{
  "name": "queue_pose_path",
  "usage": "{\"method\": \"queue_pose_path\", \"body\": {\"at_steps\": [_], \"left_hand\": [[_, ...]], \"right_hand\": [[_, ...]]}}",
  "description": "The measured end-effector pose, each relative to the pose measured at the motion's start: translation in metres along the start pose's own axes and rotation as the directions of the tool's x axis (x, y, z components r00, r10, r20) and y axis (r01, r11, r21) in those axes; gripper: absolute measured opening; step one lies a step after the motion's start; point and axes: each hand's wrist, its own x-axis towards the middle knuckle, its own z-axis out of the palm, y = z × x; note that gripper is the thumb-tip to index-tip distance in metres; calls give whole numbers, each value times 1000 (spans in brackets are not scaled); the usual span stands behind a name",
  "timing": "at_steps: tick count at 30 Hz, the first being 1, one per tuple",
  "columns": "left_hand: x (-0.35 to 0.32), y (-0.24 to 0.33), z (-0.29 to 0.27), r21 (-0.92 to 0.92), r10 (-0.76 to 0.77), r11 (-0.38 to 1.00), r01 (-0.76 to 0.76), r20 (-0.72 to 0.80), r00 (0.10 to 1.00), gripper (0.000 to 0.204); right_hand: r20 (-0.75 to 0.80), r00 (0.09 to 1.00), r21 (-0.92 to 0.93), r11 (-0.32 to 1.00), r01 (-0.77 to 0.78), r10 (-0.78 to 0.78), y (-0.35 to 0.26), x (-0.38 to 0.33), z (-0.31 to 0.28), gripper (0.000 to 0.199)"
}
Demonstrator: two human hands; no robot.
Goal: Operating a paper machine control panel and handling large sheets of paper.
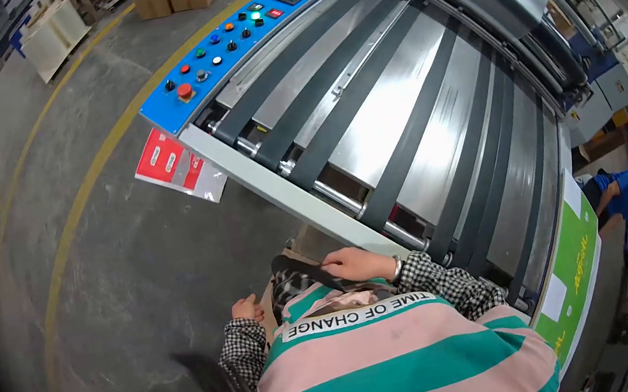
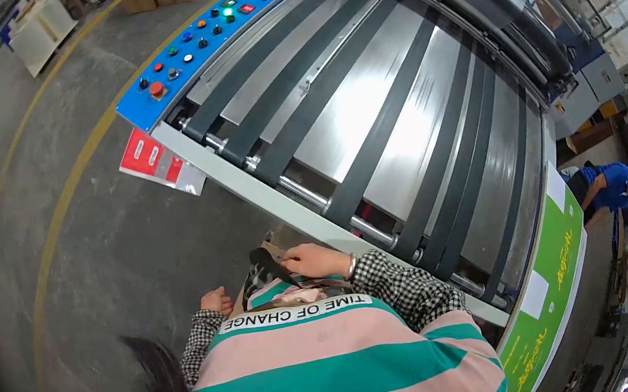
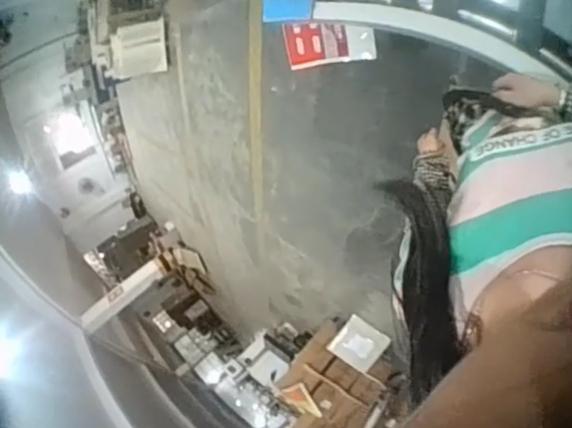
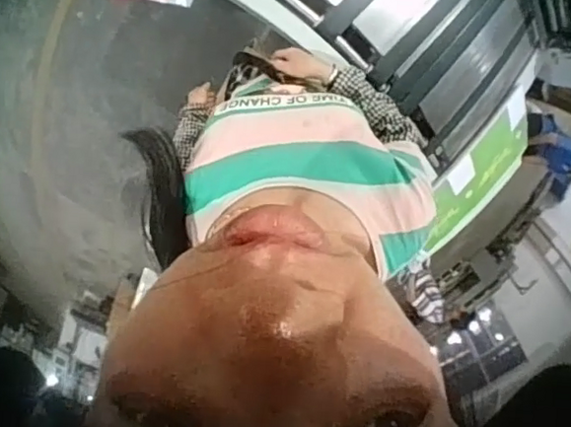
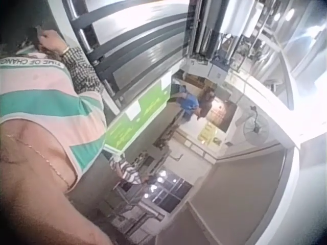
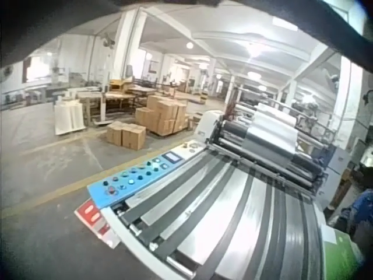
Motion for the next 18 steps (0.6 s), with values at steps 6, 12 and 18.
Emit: {"method": "queue_pose_path", "body": {"at_steps": [6,12,18], "left_hand": [[-21,77,5,-15,194,980,-196,-87,977,36],[-45,169,65,156,498,854,-497,36,867,24],[-89,253,141,194,908,188,-963,339,246,23]], "right_hand": [[32,995,9,995,-98,97,-17,29,-10,36],[-17,999,241,970,-37,42,44,15,-9,38],[-249,943,667,745,1,221,49,-22,8,51]]}}
